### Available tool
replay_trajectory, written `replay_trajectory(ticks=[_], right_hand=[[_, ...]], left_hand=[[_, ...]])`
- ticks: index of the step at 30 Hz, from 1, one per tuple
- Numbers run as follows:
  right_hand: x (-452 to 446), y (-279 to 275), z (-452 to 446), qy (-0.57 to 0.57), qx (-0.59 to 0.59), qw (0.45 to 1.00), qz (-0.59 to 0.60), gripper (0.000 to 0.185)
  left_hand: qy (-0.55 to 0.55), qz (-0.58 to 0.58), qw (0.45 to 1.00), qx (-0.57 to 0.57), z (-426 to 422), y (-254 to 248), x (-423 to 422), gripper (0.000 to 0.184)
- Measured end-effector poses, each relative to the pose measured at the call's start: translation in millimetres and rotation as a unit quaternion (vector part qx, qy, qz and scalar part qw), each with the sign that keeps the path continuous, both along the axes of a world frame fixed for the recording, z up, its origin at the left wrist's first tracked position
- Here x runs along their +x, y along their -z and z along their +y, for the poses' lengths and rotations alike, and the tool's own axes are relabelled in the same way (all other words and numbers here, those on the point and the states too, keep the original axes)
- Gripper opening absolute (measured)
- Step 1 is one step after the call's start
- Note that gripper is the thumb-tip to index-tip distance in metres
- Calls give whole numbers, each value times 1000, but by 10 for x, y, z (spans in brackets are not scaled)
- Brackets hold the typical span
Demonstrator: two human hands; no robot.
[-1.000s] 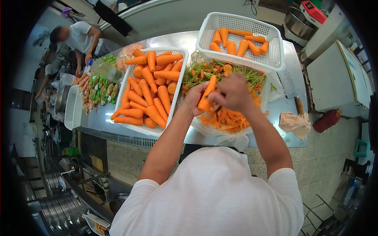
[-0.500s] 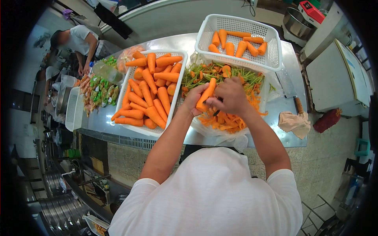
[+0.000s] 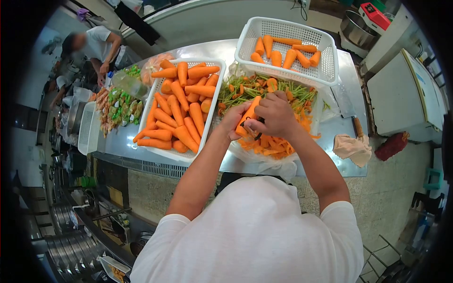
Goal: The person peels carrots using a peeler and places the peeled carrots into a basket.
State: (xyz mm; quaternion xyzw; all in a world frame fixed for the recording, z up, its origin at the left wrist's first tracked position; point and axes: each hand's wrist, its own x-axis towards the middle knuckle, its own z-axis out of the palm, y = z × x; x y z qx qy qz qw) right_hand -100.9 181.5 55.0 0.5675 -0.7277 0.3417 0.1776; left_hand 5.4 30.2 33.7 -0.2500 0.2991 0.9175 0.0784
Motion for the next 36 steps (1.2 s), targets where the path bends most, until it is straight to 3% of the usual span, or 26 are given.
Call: replay_trajectory(ticks=[2,5,7,8,11,13,15,17,18,20,22,26,28,30,31,33,34,35,36], right_hand=[[-51,126,-10,-45,-16,999,22,42],[-592,311,88,51,-2,998,22,44],[-723,228,186,198,84,977,-7,45],[-716,225,200,196,84,977,-6,45],[-250,5,165,143,105,980,-85,46],[99,-49,63,-16,-11,1000,-2,47],[95,15,15,-26,-19,999,10,48],[-10,128,-6,-40,-26,999,19,48],[-211,192,16,9,-7,1000,8,47],[-544,267,110,57,14,998,-2,47],[-698,234,178,205,105,972,-34,46],[-217,52,140,138,75,983,-92,44],[132,-32,17,-15,-22,999,-20,46],[129,53,-50,-23,-32,999,-8,46],[118,110,-78,-34,-39,999,5,47],[-193,191,-37,19,-8,1000,-9,47],[-374,221,11,71,24,997,-21,46],[-512,249,72,70,25,997,-20,46],[-607,218,127,139,60,988,-38,46]], left_hand=[[53,36,998,-23,-93,86,45,37],[120,66,989,-53,-196,210,58,36],[139,54,987,-60,-185,206,84,36],[122,51,990,-41,-182,201,89,36],[89,48,995,-6,-150,202,53,35],[82,50,995,7,-66,97,5,35],[14,-24,1000,14,33,-86,-16,38],[67,30,997,-19,-88,133,22,39],[117,86,988,-52,-161,224,45,39],[145,92,985,-17,-242,270,78,39],[171,97,980,17,-233,238,100,39],[91,61,993,33,-229,319,84,37],[77,51,995,38,-152,181,24,37],[-12,-45,998,31,16,-113,8,39],[-10,-47,998,30,-40,-9,23,39],[107,71,991,-21,-226,265,64,37],[106,73,991,-20,-259,263,76,37],[145,91,985,20,-285,261,89,38],[184,108,975,60,-290,238,98,38]])
